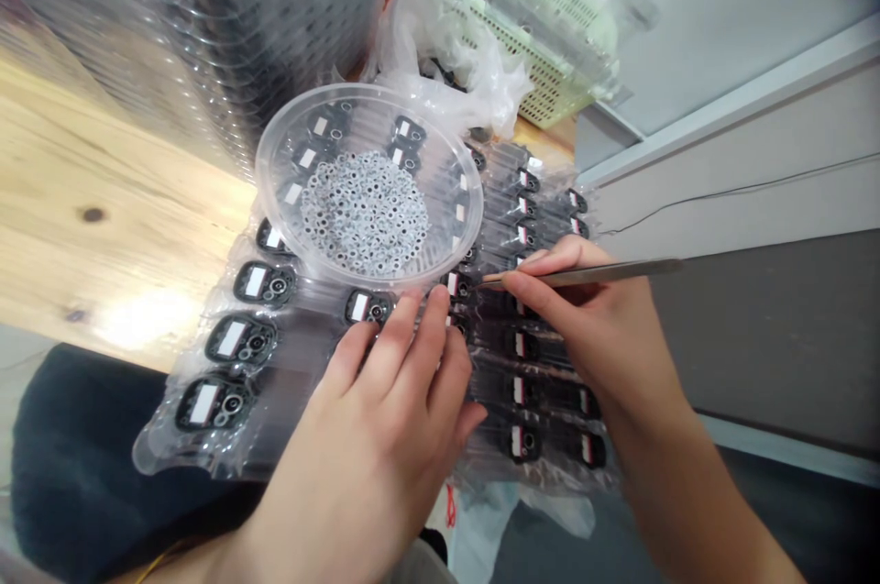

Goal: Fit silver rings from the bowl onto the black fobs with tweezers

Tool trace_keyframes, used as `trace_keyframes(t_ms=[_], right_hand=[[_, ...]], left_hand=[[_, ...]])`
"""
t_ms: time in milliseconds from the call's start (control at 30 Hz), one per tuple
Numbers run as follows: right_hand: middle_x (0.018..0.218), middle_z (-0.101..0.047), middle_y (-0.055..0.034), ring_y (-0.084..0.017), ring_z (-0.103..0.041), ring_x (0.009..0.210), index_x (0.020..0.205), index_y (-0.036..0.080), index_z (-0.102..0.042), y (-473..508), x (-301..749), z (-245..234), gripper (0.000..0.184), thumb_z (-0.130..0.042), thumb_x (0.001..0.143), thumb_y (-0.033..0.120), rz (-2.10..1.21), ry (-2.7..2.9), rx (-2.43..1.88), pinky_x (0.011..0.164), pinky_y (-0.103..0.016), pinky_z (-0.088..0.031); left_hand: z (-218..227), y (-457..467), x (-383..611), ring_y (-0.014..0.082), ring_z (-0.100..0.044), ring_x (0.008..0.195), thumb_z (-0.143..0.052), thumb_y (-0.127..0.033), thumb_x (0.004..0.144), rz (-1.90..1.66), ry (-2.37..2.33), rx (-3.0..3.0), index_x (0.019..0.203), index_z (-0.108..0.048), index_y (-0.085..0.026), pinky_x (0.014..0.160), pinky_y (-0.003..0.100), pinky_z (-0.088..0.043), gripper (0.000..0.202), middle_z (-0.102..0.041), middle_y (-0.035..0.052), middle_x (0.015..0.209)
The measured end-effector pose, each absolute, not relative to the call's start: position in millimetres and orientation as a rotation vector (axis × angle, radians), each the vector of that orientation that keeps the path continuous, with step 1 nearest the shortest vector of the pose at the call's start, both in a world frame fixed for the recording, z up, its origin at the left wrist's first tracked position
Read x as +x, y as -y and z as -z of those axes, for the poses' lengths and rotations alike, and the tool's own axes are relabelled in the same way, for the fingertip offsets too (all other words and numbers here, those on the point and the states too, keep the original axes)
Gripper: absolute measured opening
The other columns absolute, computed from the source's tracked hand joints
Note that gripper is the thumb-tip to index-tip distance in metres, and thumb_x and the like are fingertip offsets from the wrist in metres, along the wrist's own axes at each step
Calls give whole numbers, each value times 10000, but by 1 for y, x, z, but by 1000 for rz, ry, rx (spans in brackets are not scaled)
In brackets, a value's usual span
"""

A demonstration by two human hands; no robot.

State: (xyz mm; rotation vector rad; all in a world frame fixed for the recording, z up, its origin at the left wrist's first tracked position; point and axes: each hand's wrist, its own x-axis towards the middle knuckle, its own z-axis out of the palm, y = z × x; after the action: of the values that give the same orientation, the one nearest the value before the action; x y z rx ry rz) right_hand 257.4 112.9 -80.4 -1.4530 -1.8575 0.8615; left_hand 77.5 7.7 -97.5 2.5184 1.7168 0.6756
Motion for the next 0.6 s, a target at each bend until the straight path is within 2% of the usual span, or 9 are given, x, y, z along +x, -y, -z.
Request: trace_keyframes(t_ms=[200,600], right_hand=[[690,-639,24,-136,-597,667,724,220,-647,-112,259,81,162,-770,783,307,-874,1834,-1449,596,-267,-455],[686,-647,16,-132,-611,659,722,222,-667,-111,262,81,123,-771,780,251,-915,1842,-1395,574,-256,-463]], left_hand=[[98,-8,80,287,-476,1314,-400,-331,1000,-668,-1718,2514,1207,-608,-134,965,426,-349,354,-546,128,1416],[98,-7,78,286,-487,1306,-389,-324,1002,-664,-1722,2527,1207,-610,-132,958,425,-361,357,-552,126,1410]])
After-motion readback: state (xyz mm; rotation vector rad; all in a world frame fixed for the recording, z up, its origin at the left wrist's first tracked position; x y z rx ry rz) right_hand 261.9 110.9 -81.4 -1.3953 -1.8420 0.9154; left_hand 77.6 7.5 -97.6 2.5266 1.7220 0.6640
